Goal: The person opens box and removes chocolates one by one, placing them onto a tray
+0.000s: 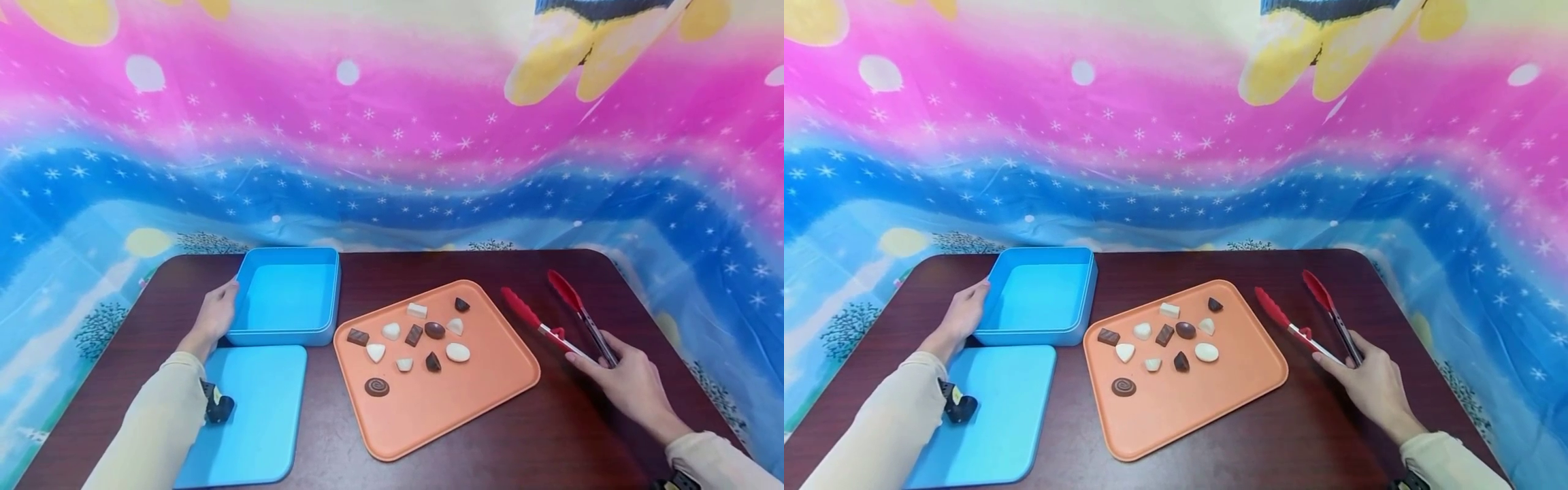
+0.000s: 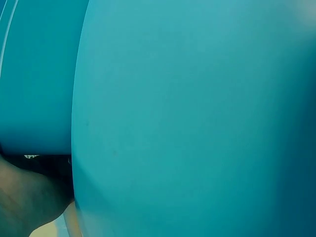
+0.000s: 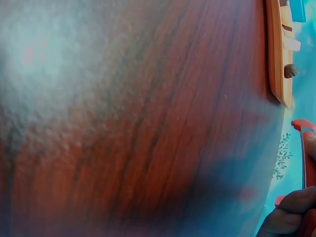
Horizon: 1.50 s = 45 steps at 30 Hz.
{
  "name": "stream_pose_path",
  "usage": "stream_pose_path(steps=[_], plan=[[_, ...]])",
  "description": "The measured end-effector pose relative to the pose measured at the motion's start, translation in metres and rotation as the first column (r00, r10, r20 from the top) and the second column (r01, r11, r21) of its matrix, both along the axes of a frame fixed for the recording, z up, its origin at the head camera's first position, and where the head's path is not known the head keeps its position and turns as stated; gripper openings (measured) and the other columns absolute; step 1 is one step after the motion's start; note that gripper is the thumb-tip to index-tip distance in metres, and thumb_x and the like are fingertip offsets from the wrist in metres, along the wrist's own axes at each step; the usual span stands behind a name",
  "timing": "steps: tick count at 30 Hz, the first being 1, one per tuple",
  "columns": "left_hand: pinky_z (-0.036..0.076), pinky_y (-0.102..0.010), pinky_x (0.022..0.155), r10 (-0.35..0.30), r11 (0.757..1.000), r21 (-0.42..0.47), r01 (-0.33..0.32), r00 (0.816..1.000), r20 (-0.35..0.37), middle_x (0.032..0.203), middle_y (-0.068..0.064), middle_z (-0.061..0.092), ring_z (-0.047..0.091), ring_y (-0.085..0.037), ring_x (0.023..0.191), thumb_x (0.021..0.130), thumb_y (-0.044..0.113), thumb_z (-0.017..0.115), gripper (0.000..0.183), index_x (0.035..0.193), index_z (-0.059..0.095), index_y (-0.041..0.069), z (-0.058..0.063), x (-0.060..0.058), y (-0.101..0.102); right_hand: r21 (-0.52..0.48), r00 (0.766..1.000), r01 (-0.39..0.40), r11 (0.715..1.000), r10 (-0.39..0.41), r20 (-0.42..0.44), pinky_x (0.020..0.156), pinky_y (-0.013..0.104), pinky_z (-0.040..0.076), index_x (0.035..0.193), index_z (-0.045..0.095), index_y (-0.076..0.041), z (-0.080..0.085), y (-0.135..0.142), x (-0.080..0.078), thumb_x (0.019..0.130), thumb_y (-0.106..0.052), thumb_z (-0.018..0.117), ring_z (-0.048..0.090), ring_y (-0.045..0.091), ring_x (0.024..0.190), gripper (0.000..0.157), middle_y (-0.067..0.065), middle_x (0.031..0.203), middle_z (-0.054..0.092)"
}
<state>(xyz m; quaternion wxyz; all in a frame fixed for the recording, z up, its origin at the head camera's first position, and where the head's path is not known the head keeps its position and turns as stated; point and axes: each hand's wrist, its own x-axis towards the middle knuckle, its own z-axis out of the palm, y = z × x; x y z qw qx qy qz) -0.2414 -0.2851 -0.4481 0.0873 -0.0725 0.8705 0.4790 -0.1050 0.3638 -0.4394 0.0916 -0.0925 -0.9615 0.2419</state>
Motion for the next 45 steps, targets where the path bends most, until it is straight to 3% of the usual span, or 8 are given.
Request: stream_pose_path(steps=[19,25,28,30,33,45], plan=[[0.009,-0.068,0.124,-0.002,1.0,0.01,0.001,1.0,0.008,0.169,-0.02,0.001,0.0,-0.048,0.156,0.109,0.045,0.01,0.065,0.161,0.001,0.007,0.0,0.001,-0.004,-0.019,0.992,0.029,0.999,-0.027,0.126,0.048,0.025,0.029,0.134,0.054,0.001,-0.009,0.006,-0.002,0.092,-0.058,0.066,0.043,0.008,0.055,0.073,0.002,0.068,0.052],[0.009,-0.068,0.124,-0.005,1.0,0.006,0.005,1.0,0.005,0.169,-0.021,0.001,0.001,-0.048,0.155,0.109,0.046,0.009,0.065,0.162,0.001,0.007,-0.002,0.002,-0.002,0.016,0.973,-0.037,0.999,0.032,0.228,0.047,0.027,0.035,0.14,0.051,0.009,-0.001,0.011,-0.002,0.093,-0.063,0.061,0.047,0.013,0.053,0.086,0.001,0.06,0.051],[0.009,-0.069,0.124,-0.004,1.0,0.002,0.004,1.0,0.003,0.169,-0.021,0.001,0.001,-0.049,0.155,0.109,0.047,0.009,0.066,0.162,0.001,0.008,-0.001,0.002,-0.002,0.033,0.95,-0.075,0.997,0.061,0.306,0.045,0.028,0.042,0.13,0.059,0.007,0.005,0.013,-0.004,0.092,-0.067,0.059,0.053,0.016,0.051,0.084,0.001,0.057,0.055],[0.009,-0.069,0.124,-0.004,1.0,0.001,0.004,1.0,0.002,0.169,-0.022,0.001,0.001,-0.049,0.155,0.109,0.047,0.009,0.066,0.162,0.001,0.008,0.0,0.001,-0.002,0.046,0.941,-0.091,0.995,0.071,0.33,0.044,0.029,0.044,0.11,0.066,0.001,0.007,0.013,-0.006,0.091,-0.069,0.059,0.055,0.016,0.048,0.073,0.001,0.055,0.056],[0.009,-0.069,0.124,-0.005,1.0,0.001,0.005,1.0,0.001,0.169,-0.022,0.001,0.001,-0.049,0.155,0.109,0.047,0.009,0.066,0.162,0.001,0.008,0.0,0.001,-0.002,0.063,0.935,-0.103,0.993,0.075,0.346,0.045,0.029,0.044,0.089,0.063,-0.006,0.01,0.013,-0.007,0.09,-0.069,0.061,0.056,0.016,0.048,0.063,0.001,0.054,0.056],[0.009,-0.068,0.124,-0.008,1.0,0.014,0.008,1.0,0.005,0.169,-0.02,0.001,0.0,-0.047,0.156,0.109,0.046,0.009,0.066,0.162,0.001,0.007,-0.002,-0.001,-0.002,0.137,0.925,-0.123,0.983,0.063,0.375,0.046,0.03,0.038,0.073,0.056,-0.011,0.01,0.008,-0.009,0.086,-0.074,0.06,0.052,0.016,0.045,0.065,0.001,0.05,0.052]])
